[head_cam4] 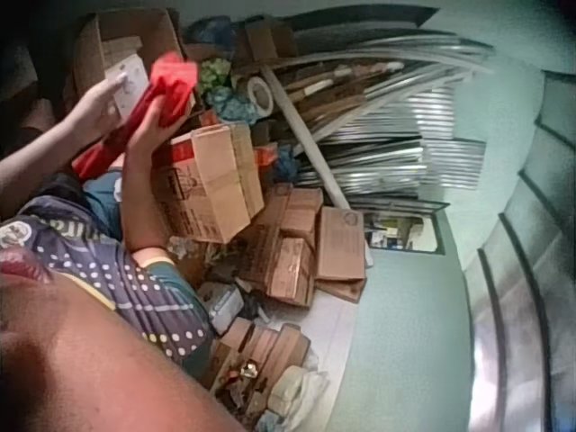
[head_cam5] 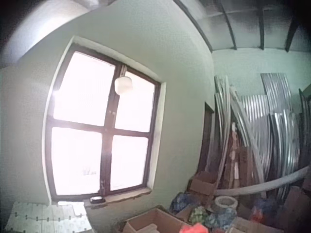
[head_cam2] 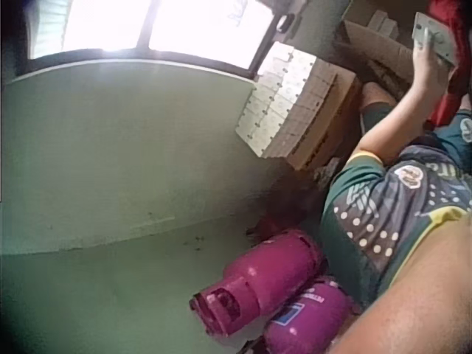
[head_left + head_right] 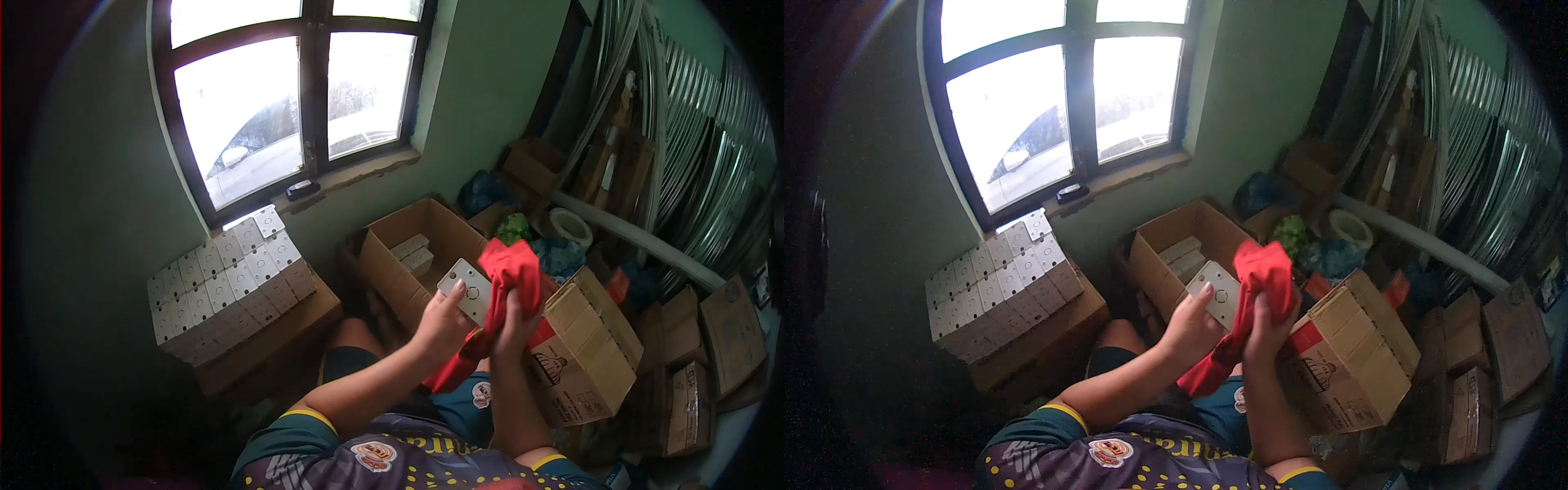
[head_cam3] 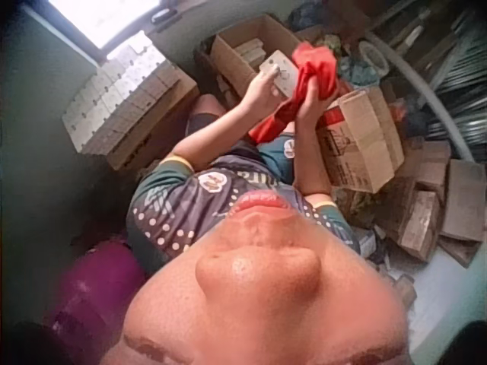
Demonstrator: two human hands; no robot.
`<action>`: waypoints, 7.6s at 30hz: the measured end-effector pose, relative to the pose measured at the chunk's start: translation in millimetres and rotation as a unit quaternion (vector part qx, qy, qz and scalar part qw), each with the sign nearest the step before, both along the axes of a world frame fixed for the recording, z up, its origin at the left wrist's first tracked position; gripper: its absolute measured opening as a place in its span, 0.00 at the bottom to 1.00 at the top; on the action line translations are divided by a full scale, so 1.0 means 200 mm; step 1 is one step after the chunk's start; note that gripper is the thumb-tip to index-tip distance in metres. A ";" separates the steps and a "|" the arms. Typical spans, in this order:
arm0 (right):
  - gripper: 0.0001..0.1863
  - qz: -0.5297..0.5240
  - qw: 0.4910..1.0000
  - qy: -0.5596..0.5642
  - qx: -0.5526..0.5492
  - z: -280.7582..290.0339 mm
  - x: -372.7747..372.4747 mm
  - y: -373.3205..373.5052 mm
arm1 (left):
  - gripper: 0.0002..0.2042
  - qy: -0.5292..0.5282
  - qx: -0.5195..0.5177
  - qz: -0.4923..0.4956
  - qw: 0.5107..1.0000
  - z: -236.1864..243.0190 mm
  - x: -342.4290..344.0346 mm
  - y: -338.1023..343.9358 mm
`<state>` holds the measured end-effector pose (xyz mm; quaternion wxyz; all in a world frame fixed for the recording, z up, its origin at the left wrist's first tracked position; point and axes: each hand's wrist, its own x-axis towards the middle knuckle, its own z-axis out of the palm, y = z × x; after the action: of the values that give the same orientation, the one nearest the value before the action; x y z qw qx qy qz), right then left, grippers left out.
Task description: Clean electrical socket or switch plates using a red cloth.
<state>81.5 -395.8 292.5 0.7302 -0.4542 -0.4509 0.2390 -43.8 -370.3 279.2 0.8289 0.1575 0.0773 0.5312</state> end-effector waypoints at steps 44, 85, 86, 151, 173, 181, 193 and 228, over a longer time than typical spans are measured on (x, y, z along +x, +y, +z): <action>0.28 -0.183 0.973 -0.049 0.130 0.00 0.33 -0.29 | 0.25 0.162 0.144 -0.080 0.973 0.04 0.29 -0.26; 0.30 -0.029 0.973 -0.222 0.059 0.08 -0.02 -0.15 | 0.26 0.247 0.246 0.146 0.926 0.02 -0.04 -0.20; 0.30 0.011 0.989 -0.135 0.054 0.13 -0.04 -0.14 | 0.25 0.252 0.262 0.167 0.917 0.01 -0.04 -0.20; 0.35 -0.009 0.942 -0.332 0.052 -0.08 -0.13 -0.23 | 0.12 0.362 0.310 0.201 0.856 0.01 -0.20 -0.02; 0.21 0.095 0.956 -0.266 0.074 -0.02 -0.02 -0.18 | 0.27 0.397 0.301 0.189 0.846 0.00 -0.19 -0.13; 0.12 -0.127 0.824 -0.520 0.185 -0.12 -0.25 -0.28 | 0.38 0.236 0.230 0.231 0.915 0.08 -0.20 -0.09; 0.53 0.118 0.991 -0.054 0.022 -0.13 -0.24 -0.15 | 0.21 0.264 0.248 0.196 0.911 0.09 -0.37 -0.16; 0.32 -0.323 0.946 0.009 0.020 0.09 1.39 -0.29 | 0.36 0.480 0.190 0.519 0.681 0.22 -1.94 -0.43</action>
<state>360.0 -453.3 310.9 0.7814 -0.5585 -0.2779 -0.0144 -431.5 -457.0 323.8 0.2221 0.4794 0.4317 0.7311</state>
